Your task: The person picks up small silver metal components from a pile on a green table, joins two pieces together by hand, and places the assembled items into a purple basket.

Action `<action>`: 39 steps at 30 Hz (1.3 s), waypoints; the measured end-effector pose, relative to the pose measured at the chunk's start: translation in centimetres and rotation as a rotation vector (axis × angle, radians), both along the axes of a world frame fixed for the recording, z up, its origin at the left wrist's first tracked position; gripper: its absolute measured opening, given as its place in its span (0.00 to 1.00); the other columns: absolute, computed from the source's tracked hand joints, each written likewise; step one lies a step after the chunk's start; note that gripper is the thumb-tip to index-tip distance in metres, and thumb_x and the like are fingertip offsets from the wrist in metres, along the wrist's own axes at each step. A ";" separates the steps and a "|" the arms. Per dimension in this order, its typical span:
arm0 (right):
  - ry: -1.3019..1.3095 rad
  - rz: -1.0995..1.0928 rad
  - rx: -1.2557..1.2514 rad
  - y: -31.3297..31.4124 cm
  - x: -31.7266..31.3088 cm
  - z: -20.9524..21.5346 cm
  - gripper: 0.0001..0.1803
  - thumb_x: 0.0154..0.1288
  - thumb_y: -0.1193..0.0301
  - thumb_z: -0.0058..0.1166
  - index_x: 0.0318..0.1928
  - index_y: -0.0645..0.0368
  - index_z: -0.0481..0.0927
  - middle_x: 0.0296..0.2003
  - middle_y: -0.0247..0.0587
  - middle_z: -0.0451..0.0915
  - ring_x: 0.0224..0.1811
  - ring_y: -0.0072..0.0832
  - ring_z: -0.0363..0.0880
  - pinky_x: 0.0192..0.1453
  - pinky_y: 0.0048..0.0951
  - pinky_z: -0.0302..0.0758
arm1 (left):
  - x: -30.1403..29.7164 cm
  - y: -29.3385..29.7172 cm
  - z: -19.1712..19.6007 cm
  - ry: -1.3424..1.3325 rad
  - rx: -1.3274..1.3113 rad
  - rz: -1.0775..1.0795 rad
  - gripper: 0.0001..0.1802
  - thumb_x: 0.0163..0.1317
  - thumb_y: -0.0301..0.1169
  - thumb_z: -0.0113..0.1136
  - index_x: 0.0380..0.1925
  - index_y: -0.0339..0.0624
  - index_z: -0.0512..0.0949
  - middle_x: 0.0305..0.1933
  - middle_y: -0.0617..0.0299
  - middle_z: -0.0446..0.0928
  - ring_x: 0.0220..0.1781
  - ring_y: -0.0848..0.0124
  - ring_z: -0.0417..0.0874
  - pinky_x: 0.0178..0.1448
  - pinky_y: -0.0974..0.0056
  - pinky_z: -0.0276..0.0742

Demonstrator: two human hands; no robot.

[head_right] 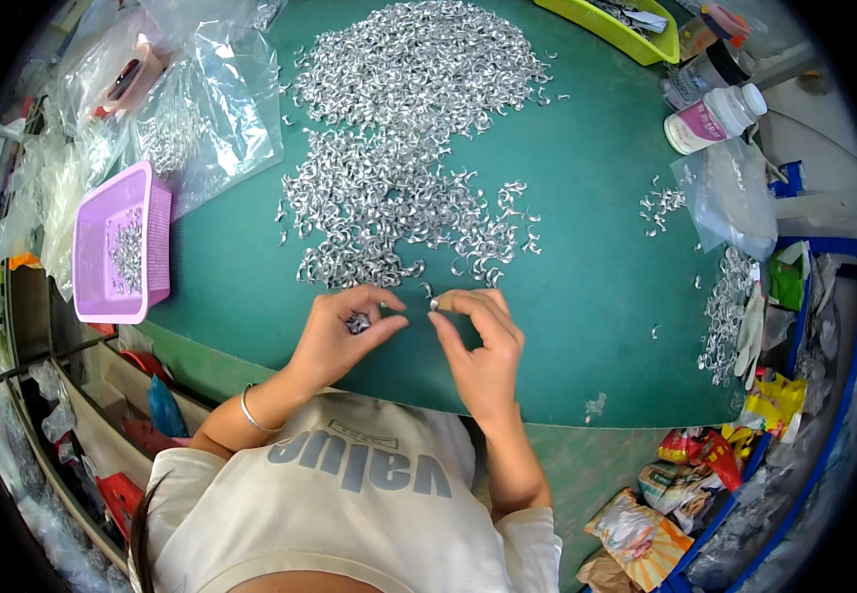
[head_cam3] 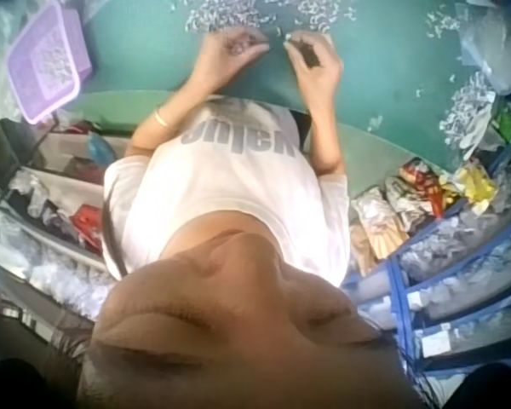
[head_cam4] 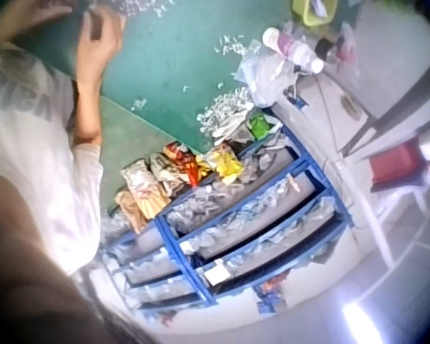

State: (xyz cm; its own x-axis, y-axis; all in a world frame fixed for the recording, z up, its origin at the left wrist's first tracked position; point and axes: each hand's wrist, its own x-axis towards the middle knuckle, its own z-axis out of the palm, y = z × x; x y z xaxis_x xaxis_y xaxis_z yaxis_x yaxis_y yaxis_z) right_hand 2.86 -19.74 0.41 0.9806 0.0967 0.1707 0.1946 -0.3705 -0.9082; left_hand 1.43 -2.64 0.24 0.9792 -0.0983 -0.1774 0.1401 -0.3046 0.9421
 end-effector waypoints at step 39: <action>0.237 0.041 0.698 1.4 -3.0 3.7 0.13 0.45 0.89 0.56 0.35 0.70 0.76 0.33 0.42 0.75 0.36 0.28 0.69 0.40 0.25 0.67 | -0.9 0.4 4.8 0.683 -1.036 -0.069 0.09 0.59 0.30 0.56 0.34 0.35 0.78 0.15 0.75 0.63 0.16 0.86 0.53 0.18 0.75 0.44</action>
